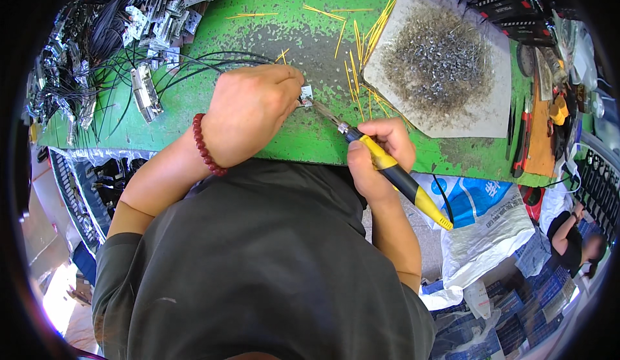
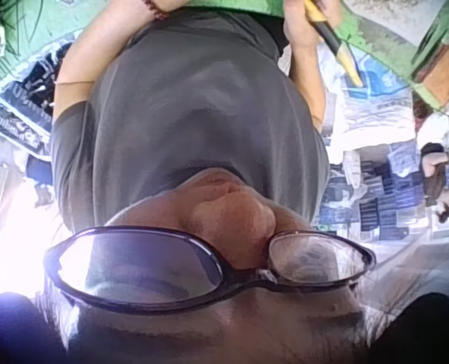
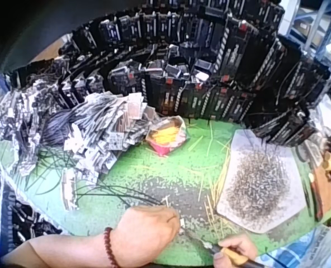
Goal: Soldering wires to circuit boards and assembling them into plastic housings.
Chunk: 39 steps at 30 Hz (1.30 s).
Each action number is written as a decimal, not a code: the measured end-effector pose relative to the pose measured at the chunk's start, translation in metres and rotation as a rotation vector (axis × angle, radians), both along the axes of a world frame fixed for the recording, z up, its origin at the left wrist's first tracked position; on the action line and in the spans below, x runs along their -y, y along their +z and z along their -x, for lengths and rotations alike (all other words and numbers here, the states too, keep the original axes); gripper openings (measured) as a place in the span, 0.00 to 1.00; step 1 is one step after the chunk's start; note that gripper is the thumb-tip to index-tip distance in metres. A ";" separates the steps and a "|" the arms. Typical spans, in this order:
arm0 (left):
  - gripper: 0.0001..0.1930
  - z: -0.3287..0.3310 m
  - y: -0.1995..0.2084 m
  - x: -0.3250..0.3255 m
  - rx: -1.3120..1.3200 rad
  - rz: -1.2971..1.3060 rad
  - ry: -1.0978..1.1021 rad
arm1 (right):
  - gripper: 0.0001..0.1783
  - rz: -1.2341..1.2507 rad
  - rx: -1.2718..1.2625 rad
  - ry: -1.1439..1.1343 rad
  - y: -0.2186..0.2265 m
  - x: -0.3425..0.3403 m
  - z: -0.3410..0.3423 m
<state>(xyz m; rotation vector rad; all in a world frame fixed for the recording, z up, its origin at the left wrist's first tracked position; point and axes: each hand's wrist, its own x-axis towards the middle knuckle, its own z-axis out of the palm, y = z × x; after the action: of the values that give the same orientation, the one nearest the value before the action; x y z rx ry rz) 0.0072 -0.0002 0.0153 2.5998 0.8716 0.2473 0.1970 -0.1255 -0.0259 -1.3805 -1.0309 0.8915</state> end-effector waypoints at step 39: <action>0.11 -0.094 0.114 -0.201 0.929 -0.050 0.170 | 0.14 -0.144 0.149 -0.075 -0.002 -0.023 0.001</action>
<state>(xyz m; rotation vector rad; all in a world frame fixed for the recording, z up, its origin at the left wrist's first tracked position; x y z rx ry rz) 0.1015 0.2003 0.1288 2.0488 0.7073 1.3836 0.1964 -0.1022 -0.0278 -1.3700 -1.1264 0.6546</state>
